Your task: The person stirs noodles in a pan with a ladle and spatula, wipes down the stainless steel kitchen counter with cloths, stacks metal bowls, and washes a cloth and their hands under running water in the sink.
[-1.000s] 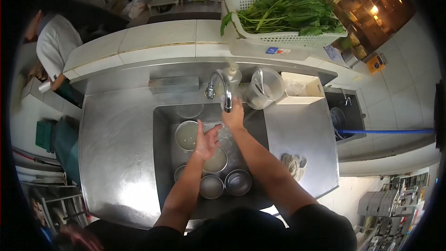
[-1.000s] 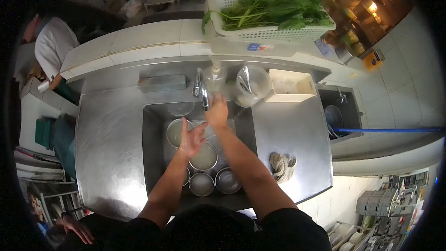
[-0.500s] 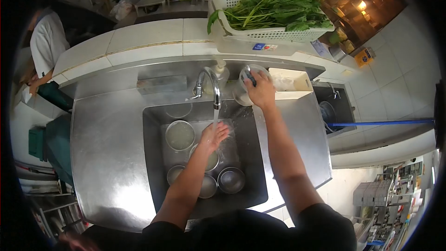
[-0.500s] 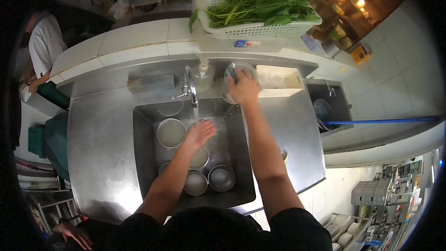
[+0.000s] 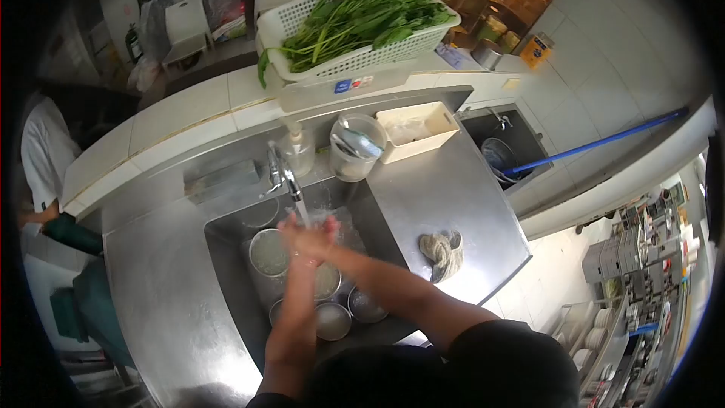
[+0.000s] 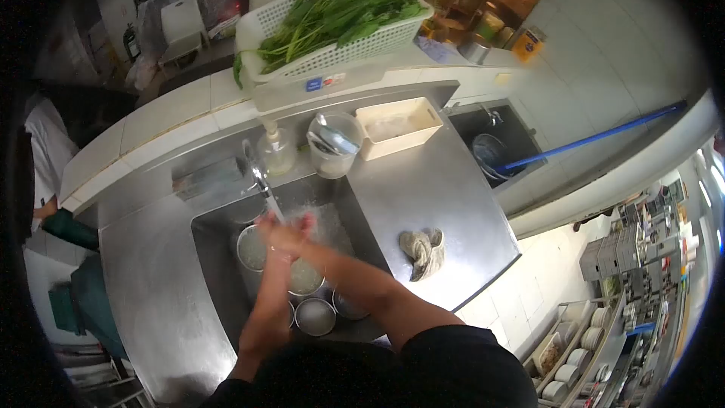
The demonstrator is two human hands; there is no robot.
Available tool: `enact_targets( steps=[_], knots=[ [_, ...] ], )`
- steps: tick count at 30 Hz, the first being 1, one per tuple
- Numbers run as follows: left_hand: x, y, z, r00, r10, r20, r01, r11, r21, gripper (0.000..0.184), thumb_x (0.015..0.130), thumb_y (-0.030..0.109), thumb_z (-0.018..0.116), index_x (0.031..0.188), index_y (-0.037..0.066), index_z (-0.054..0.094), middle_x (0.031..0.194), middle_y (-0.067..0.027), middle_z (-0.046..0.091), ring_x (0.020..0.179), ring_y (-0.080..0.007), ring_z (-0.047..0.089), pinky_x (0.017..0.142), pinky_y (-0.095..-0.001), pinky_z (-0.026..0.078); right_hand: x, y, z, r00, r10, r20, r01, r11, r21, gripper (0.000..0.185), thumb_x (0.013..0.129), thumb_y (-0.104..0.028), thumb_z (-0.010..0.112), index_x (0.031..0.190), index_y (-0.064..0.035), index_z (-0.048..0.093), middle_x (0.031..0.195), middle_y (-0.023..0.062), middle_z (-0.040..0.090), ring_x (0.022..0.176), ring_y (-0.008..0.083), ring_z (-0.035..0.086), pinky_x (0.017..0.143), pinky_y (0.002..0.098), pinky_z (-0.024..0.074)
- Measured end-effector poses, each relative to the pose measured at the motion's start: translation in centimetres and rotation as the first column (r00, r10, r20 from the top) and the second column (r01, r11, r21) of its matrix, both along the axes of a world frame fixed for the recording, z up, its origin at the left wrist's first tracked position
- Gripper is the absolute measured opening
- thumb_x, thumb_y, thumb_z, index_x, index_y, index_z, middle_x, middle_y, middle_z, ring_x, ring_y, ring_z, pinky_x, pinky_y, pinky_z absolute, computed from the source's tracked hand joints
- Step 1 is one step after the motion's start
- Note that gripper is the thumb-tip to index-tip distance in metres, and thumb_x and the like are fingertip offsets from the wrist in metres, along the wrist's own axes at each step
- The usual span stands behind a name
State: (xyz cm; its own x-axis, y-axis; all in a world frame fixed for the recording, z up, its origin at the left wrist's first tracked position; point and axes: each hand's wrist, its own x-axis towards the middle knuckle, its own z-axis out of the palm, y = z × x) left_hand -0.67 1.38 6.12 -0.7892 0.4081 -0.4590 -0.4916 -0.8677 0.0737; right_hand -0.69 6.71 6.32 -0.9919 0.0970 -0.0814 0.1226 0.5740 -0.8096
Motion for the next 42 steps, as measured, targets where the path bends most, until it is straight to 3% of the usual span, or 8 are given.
enact_targets(
  steps=[6, 14, 18, 24, 28, 31, 38, 42],
  knots=[
    [-5.4, -3.5, -17.2, 0.778, -0.392, -0.491, -0.292, 0.466, -0.835, 0.028, 0.093, 0.033, 0.06, 0.104, 0.007, 0.063, 0.1, -0.0048, 0.064, 0.087, -0.0233, 0.064, 0.088, -0.0347, 0.05, 1.9, -1.9, -1.1, 0.987, -0.152, -0.045, 0.111, 0.864, -0.49, 0.057, 0.089, -0.032, 0.061, 0.136, -0.0017, 0.051, 0.13, 0.0334, 0.053, 0.122, 0.0464, 0.054, 0.099, 0.0448, 0.0471],
    [2.3, -0.5, -2.6, 0.379, -0.893, -0.241, -0.807, -0.192, -0.559, 0.047, 0.081, 0.028, 0.068, 0.117, -0.002, 0.064, 0.14, -0.0265, 0.049, 0.134, -0.0406, 0.041, 0.11, -0.0544, 0.033, -5.5, 4.5, -2.6, 0.926, 0.091, 0.365, -0.137, 0.985, 0.103, 0.037, 0.079, -0.034, 0.071, 0.1, -0.0036, 0.072, 0.091, 0.024, 0.071, 0.09, 0.0454, 0.069, 0.079, 0.049, 0.056],
    [-0.9, -1.9, -12.3, 0.529, -0.832, -0.165, -0.804, -0.429, -0.411, 0.074, 0.076, 0.02, 0.073, 0.142, 0.002, 0.047, 0.157, -0.0279, 0.025, 0.147, -0.0471, 0.017, 0.121, -0.053, 0.013, -0.9, -0.6, -5.9, 0.991, 0.016, -0.133, 0.018, 0.967, 0.253, 0.039, 0.086, -0.037, 0.066, 0.098, -0.0004, 0.071, 0.099, 0.0258, 0.07, 0.091, 0.0433, 0.07, 0.077, 0.0485, 0.0569],
    [1.7, -2.0, -3.3, 0.358, -0.905, -0.23, -0.547, -0.004, -0.837, 0.102, 0.073, 0.037, 0.077, 0.153, -0.001, 0.025, 0.162, -0.0275, 0.013, 0.15, -0.0484, -0.002, 0.122, -0.0516, 0.008, -4.5, 3.9, 0.7, 0.884, -0.049, 0.465, 0.194, 0.943, -0.27, 0.038, 0.092, -0.032, 0.059, 0.11, 0.0004, 0.067, 0.112, 0.0236, 0.068, 0.107, 0.0376, 0.066, 0.086, 0.0438, 0.0526],
    [2.2, -1.4, -0.7, 0.437, -0.862, -0.256, -0.661, -0.115, -0.741, 0.101, 0.072, 0.039, 0.079, 0.152, 0.002, 0.029, 0.164, -0.0257, 0.006, 0.15, -0.0472, -0.005, 0.121, -0.0556, 0.006, -3.7, 3.1, -3.3, 0.819, 0.107, 0.564, 0.518, 0.286, -0.806, 0.039, 0.095, -0.026, 0.053, 0.117, 0.0044, 0.064, 0.113, 0.0216, 0.068, 0.117, 0.0307, 0.061, 0.098, 0.04, 0.0473],
    [2.2, -1.7, -1.9, 0.541, -0.836, 0.097, -0.673, -0.499, -0.546, 0.101, 0.077, 0.039, 0.071, 0.156, 0.003, 0.02, 0.161, -0.0295, 0.012, 0.15, -0.0489, -0.001, 0.119, -0.0617, 0.003, 0.5, 1.0, -6.7, 0.923, -0.028, -0.384, -0.061, 0.974, -0.219, 0.038, 0.097, -0.021, 0.051, 0.124, 0.0048, 0.059, 0.113, 0.0186, 0.067, 0.105, 0.0262, 0.064, 0.091, 0.0383, 0.0492],
    [2.8, -1.7, 0.1, 0.606, -0.79, 0.099, -0.707, -0.591, -0.39, 0.079, 0.086, 0.031, 0.061, 0.154, 0.007, 0.029, 0.163, -0.0276, 0.001, 0.15, -0.0502, -0.004, 0.114, -0.0709, 0.003, 1.9, 3.6, 0.2, 0.923, 0.078, 0.376, 0.217, 0.702, -0.678, 0.042, 0.095, -0.011, 0.055, 0.135, 0.0028, 0.05, 0.122, 0.0124, 0.062, 0.114, 0.0221, 0.058, 0.098, 0.035, 0.0446],
    [2.2, -2.1, 0.0, 0.66, -0.751, 0.002, -0.705, -0.621, -0.343, 0.079, 0.087, 0.03, 0.061, 0.155, 0.008, 0.029, 0.162, -0.0309, 0.0, 0.149, -0.0516, -0.002, 0.114, -0.0716, 0.003, 2.7, 3.0, 0.6, 0.99, 0.126, 0.064, -0.055, 0.759, -0.649, 0.035, 0.094, -0.011, 0.057, 0.127, -0.0004, 0.058, 0.106, 0.0086, 0.067, 0.099, 0.0207, 0.062, 0.089, 0.0325, 0.0496]
  ],
)
